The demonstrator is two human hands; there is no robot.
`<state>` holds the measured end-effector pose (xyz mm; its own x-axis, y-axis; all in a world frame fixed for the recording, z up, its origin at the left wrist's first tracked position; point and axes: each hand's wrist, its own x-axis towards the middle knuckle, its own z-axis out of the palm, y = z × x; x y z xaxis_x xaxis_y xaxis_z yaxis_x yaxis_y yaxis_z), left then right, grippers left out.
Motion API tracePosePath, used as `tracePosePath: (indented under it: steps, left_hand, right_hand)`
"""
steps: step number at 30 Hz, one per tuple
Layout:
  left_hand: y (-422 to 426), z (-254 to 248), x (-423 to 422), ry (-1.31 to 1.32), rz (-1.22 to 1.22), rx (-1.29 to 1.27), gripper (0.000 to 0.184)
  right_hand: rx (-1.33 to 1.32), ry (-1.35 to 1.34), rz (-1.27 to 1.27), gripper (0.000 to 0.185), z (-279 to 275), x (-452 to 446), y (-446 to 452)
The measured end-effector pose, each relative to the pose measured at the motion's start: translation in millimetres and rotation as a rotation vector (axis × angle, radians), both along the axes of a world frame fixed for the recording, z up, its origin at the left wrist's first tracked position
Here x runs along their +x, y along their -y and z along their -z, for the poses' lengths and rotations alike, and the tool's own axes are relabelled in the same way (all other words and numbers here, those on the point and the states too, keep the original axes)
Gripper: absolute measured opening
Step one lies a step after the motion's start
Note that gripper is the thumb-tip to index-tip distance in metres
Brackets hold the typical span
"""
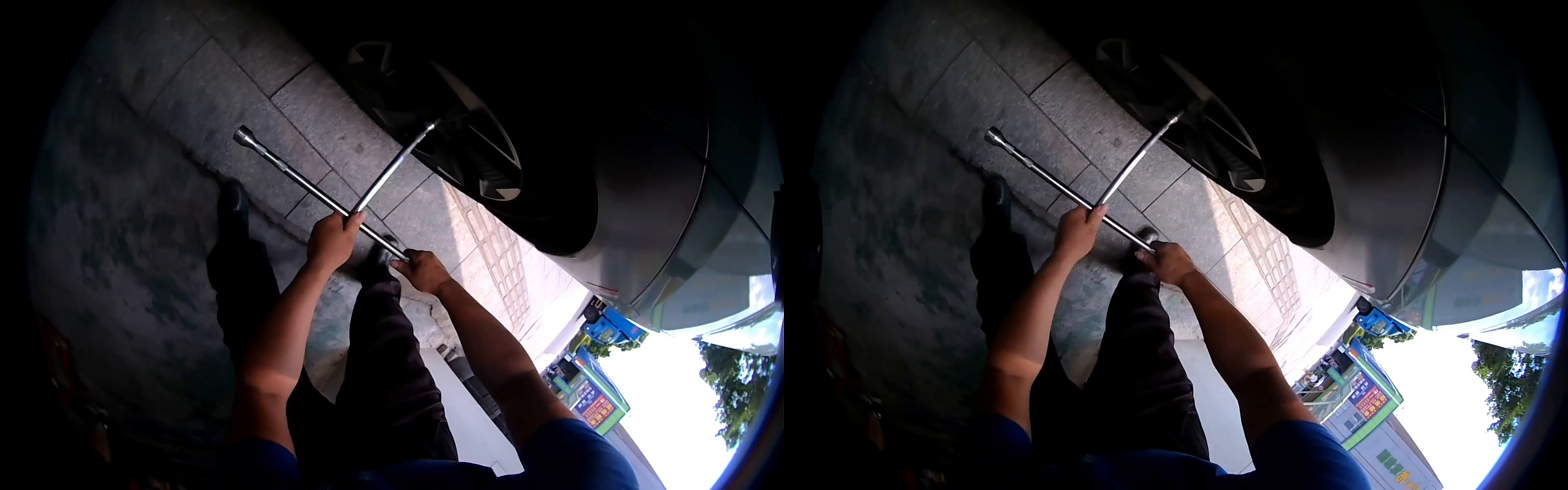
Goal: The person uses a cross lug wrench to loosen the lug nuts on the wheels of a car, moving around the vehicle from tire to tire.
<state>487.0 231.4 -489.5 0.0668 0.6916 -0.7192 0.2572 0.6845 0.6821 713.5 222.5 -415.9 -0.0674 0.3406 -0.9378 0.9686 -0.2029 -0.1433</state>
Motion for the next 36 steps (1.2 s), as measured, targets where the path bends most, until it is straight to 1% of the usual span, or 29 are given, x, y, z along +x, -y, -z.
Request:
tracePosePath:
  steps: [2, 4, 5, 6, 8, 9, 11, 13, 15, 16, 18, 19, 20, 22, 27, 28, 29, 30, 32, 33, 34, 36]
  left_hand:
    - [-6.8, 2.6, 0.7, 0.018, 0.043, 0.008, 0.053]
    - [-11.1, 6.5, -2.7, 0.058, 0.045, 0.019, 0.054]
    - [-12.1, 11.9, -5.4, 0.096, 0.042, 0.027, 0.055]
    - [-14.0, 19.9, -10.0, 0.159, 0.024, 0.01, 0.058]
    - [-19.1, 33.5, -19.7, 0.264, 0.02, -0.139, 0.059]
    - [-17.9, 38.9, -23.1, 0.266, 0.016, -0.138, 0.059]
    - [-22.5, 46.0, -25.5, 0.326, -0.005, -0.17, 0.059]
    - [-27.3, 49.6, -24.5, 0.31, 0.004, -0.126, 0.059]
    - [-29.8, 44.2, -28.7, 0.3, 0.032, -0.113, 0.058]
    - [-30.9, 42.8, -29.0, 0.296, 0.028, -0.122, 0.058]
    - [-28.1, 47.2, -27.8, 0.395, -0.011, -0.217, 0.057]
    - [-25.4, 51.9, -26.1, 0.434, -0.023, -0.227, 0.052]
    - [-27.8, 47.1, -28.2, 0.431, -0.024, -0.23, 0.052]
    - [-38.1, 31.0, -31.7, 0.549, -0.047, -0.454, 0.049]
    - [-48.9, 29.8, -32.5, 0.619, -0.042, -0.482, 0.047]
    - [-51.6, 30.1, -31.3, 0.597, -0.024, -0.438, 0.043]
    - [-51.8, 30.4, -30.4, 0.572, -0.007, -0.395, 0.039]
    - [-50.5, 31.0, -27.4, 0.567, -0.007, -0.402, 0.039]
    - [-46.9, 36.3, -14.6, 0.529, 0.071, -0.008, 0.028]
    - [-40.1, 38.1, -5.0, 0.548, 0.015, -0.036, 0.023]
    - [-35.2, 42.1, -0.8, 0.547, 0.015, -0.037, 0.023]
    - [-42.1, 39.8, 1.5, 0.524, 0.022, -0.003, 0.02]
  right_hand:
    - [0.024, -0.006, -0.017, 0.059, -6.8, 0.2, -8.4]
    - [0.006, -0.007, 0.042, 0.06, -19.2, -3.1, -9.4]
    - [-0.016, 0.01, 0.013, 0.052, -28.3, -7.1, -12.1]
    - [-0.018, 0.012, 0.014, 0.052, -39.5, -13.7, -12.8]
    - [0.057, -0.111, 0.044, 0.043, -64.7, -27.5, -16.7]
    - [0.021, -0.08, 0.02, 0.037, -71.1, -37.8, -21.8]
    - [0.048, -0.085, 0.044, 0.035, -71.6, -44.3, -23.3]
    - [0.07, -0.081, 0.048, 0.034, -70.8, -46.0, -31.4]
    - [0.04, -0.074, 0.063, 0.027, -70.6, -48.2, -33.1]
    - [0.03, -0.078, 0.06, 0.027, -71.2, -50.0, -32.4]
    - [0.074, -0.045, 0.047, 0.027, -77.9, -52.2, -32.6]
    - [0.117, -0.11, 0.034, 0.026, -83.2, -51.5, -33.9]
    - [0.114, -0.113, 0.034, 0.026, -86.5, -54.0, -34.0]
    - [0.105, 0.015, -0.053, 0.027, -91.3, -56.8, -34.9]
    - [0.091, 0.09, -0.098, 0.03, -105.9, -68.6, -47.7]
    - [0.099, 0.111, -0.111, 0.031, -107.6, -67.1, -48.6]
    - [0.162, 0.098, -0.088, 0.03, -105.0, -60.9, -47.0]
    - [0.155, 0.093, -0.085, 0.03, -101.2, -55.1, -44.7]
    - [0.197, 0.266, -0.044, 0.026, -90.3, -40.9, -35.1]
    - [0.284, 0.293, -0.085, 0.026, -81.9, -34.1, -29.6]
    - [0.283, 0.292, -0.085, 0.026, -80.2, -25.5, -23.7]
    - [0.29, 0.2, -0.048, 0.027, -85.0, -26.2, -35.4]
